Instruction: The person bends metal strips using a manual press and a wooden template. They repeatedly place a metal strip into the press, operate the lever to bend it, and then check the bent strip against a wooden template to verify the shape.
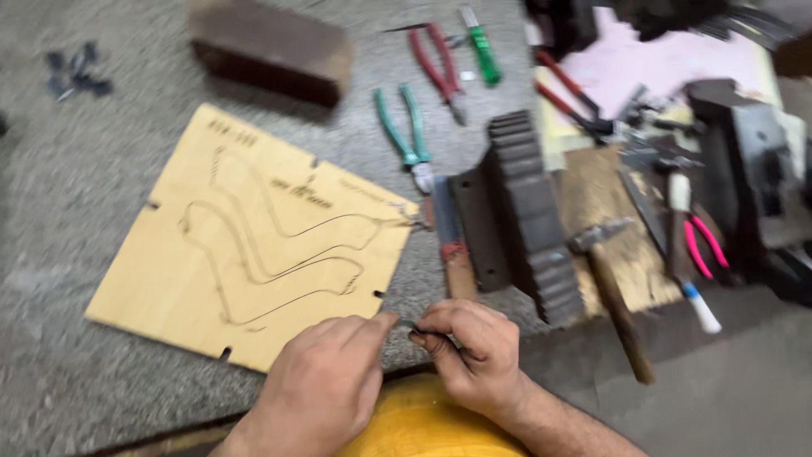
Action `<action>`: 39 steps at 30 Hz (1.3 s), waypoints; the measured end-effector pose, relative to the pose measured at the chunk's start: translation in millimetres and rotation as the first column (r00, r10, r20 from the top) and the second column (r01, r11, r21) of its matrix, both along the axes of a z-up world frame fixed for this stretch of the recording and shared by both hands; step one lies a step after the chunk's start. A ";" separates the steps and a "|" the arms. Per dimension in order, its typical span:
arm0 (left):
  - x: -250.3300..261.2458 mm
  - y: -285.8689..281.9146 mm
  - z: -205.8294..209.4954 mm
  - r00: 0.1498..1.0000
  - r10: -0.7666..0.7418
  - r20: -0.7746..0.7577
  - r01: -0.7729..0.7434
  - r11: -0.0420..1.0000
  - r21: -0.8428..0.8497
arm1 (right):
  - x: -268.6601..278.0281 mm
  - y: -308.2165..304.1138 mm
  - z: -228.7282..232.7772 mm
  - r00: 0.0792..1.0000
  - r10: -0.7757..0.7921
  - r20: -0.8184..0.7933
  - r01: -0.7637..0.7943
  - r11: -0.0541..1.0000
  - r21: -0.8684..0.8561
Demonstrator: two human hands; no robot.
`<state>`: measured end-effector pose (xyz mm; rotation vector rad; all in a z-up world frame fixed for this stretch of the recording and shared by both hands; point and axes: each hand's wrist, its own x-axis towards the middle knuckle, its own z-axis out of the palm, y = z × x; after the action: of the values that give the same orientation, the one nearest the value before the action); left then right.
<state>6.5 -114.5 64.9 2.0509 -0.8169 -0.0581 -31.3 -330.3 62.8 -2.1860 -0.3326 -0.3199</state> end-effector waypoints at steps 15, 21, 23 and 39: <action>48.4 -285.1 55.8 0.971 -0.155 -0.182 0.183 0.972 0.149 | -119.9 -264.1 -1.1 0.669 -0.741 0.061 0.737 0.672 0.070; 62.7 -464.9 41.4 0.980 -0.150 -0.127 0.167 0.977 0.131 | -221.6 -463.8 -32.4 0.329 -0.923 0.198 0.921 0.267 -0.285; 65.1 -522.4 25.8 0.983 -0.171 -0.060 0.177 0.975 0.133 | -262.1 -506.4 -41.2 0.267 -0.912 0.310 0.888 0.107 -0.447; 128.3 -743.7 -73.8 0.995 -0.090 0.036 0.080 0.970 0.228 | -357.7 -617.3 -44.6 -0.433 -0.845 -0.313 0.020 0.338 -0.941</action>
<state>134.7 -858.2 -8.9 2.2368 -0.9638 -0.1590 -389.0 -947.5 18.2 -2.1713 2.0544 1.2078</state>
